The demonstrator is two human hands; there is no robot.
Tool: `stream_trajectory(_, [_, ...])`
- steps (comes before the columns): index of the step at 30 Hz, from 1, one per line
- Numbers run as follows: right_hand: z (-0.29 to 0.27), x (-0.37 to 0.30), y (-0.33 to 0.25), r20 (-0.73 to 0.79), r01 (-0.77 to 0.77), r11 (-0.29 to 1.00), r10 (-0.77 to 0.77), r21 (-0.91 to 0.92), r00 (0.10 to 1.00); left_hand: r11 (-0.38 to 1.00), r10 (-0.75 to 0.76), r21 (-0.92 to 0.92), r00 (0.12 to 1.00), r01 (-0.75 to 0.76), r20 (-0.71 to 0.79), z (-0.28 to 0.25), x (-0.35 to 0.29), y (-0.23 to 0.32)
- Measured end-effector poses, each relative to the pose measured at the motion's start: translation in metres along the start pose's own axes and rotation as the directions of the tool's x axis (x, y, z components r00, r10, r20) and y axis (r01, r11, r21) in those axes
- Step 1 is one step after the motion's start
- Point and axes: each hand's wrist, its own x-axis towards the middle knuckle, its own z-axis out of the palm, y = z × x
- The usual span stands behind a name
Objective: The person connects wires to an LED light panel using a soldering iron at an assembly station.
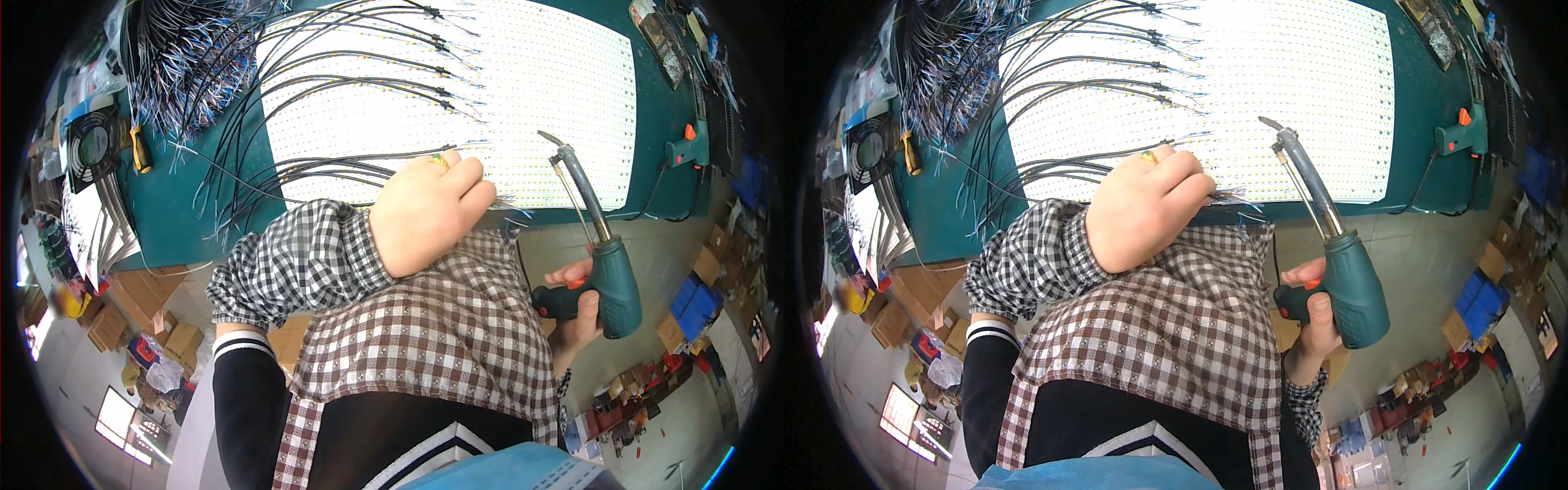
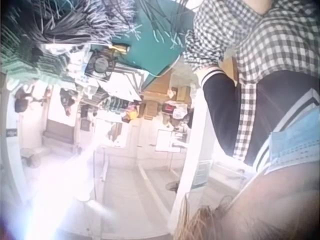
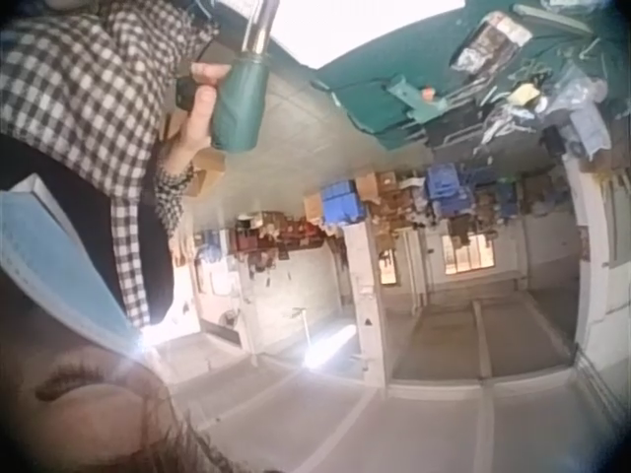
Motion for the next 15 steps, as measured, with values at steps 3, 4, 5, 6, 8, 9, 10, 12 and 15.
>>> stream_trajectory(3, [-0.003, 0.0, 0.002, 0.016, 0.025, 1.0, -0.025, 0.015, 1.0, 0.983, -0.059, -0.177, 0.998, 0.051, -0.036, -0.01, 0.003, -0.005])
stream_trajectory(4, [-0.004, 0.0, 0.003, 0.017, 0.042, 0.999, -0.043, 0.018, 0.999, 0.956, -0.117, -0.276, 0.992, 0.097, -0.054, -0.014, 0.004, -0.006])
stream_trajectory(5, [-0.005, -0.001, 0.004, 0.017, 0.042, 0.999, -0.043, 0.018, 0.999, 0.934, -0.178, -0.326, 0.982, 0.147, -0.069, -0.015, 0.003, -0.007])
stream_trajectory(6, [-0.007, -0.001, 0.006, 0.021, 0.044, 0.998, -0.045, 0.039, 0.999, 0.934, -0.178, -0.326, 0.982, 0.147, -0.068, -0.016, 0.003, -0.006])
stream_trajectory(8, [-0.009, -0.002, 0.008, 0.023, 0.047, 0.997, -0.049, 0.062, 0.999, 0.951, -0.282, -0.16, 0.952, 0.263, -0.115, -0.017, 0.005, -0.004])
stream_trajectory(9, [-0.009, -0.003, 0.008, 0.01, 0.051, 0.997, -0.052, 0.064, 0.999, 0.967, -0.247, -0.096, 0.963, 0.237, -0.108, -0.013, 0.006, -0.007])
stream_trajectory(10, [-0.008, -0.003, 0.009, -0.001, 0.054, 0.996, -0.054, 0.066, 0.999, 0.967, -0.247, -0.095, 0.963, 0.238, -0.108, -0.011, 0.007, -0.007])
stream_trajectory(12, [-0.008, -0.005, 0.009, -0.001, 0.046, 0.996, -0.046, 0.075, 0.999, 0.97, -0.24, -0.066, 0.962, 0.233, -0.129, -0.009, 0.008, -0.007])
stream_trajectory(15, [-0.007, -0.008, 0.006, -0.003, 0.027, 0.998, -0.027, 0.054, 1.0, 0.965, -0.226, -0.171, 0.962, 0.199, -0.156, -0.009, 0.009, -0.013])
